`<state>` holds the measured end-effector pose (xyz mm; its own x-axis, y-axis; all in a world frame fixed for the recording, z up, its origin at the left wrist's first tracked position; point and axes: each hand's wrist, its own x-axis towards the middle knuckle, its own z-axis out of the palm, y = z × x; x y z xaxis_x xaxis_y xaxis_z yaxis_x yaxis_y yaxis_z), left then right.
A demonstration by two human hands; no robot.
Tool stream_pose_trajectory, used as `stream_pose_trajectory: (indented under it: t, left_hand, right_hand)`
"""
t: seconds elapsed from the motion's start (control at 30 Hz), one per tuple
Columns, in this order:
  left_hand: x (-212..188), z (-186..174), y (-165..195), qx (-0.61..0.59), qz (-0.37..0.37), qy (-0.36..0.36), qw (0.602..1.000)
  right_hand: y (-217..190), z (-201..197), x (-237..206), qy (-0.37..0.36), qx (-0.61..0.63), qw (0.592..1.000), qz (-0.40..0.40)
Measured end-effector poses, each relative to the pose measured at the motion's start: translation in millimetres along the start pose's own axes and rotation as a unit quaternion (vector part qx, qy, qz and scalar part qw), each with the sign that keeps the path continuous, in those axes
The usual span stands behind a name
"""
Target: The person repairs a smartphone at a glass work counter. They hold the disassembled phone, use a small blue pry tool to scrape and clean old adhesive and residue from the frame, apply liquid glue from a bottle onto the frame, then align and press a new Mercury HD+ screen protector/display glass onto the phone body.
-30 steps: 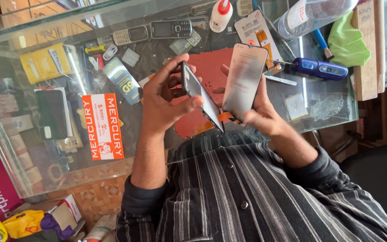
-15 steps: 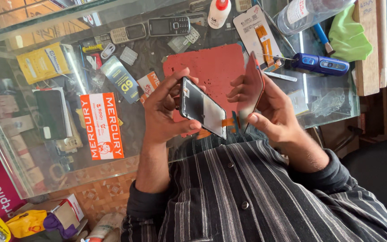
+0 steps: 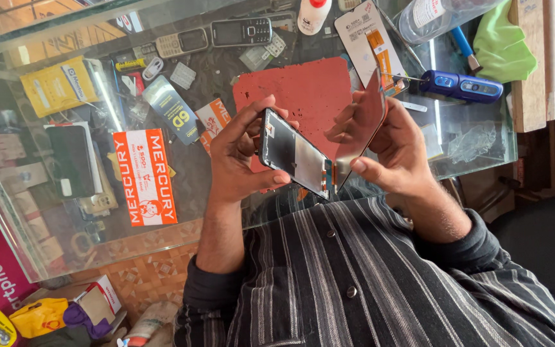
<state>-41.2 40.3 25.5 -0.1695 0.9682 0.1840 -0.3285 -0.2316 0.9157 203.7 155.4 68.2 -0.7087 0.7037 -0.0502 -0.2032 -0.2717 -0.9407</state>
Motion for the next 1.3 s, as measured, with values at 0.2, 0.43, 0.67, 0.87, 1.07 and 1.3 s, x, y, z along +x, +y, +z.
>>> stream_pose_trajectory:
  t: [0.2,0.43,0.67,0.87,1.07,1.3]
  left_hand:
    - [-3.8,-0.4,-7.0,-0.008,-0.007,0.015,1.000]
    - [-5.7,-1.8,-18.8,-0.037,-0.001,0.062,0.997]
    - [6.2,0.4,-15.0,0.020,-0.082,0.129,0.988]
    - [23.9,7.5,-8.0,0.103,-0.145,0.147,0.973]
    - [30.4,8.7,-3.4,0.149,-0.143,0.149,0.967]
    - [36.2,7.7,-4.5,0.149,-0.160,0.166,0.962]
  right_hand:
    - [10.7,-7.6,3.7,0.048,-0.023,0.999,0.010]
    - [29.8,-14.1,3.0,0.099,0.054,0.993,0.026]
    - [44.2,-11.6,3.3,0.055,0.155,0.984,0.069]
    - [54.2,-20.9,0.8,-0.115,0.035,0.991,0.057]
    - [56.3,-23.7,-2.1,-0.161,-0.015,0.984,0.074]
    - [62.5,-19.5,-1.3,-0.144,-0.094,0.984,0.054]
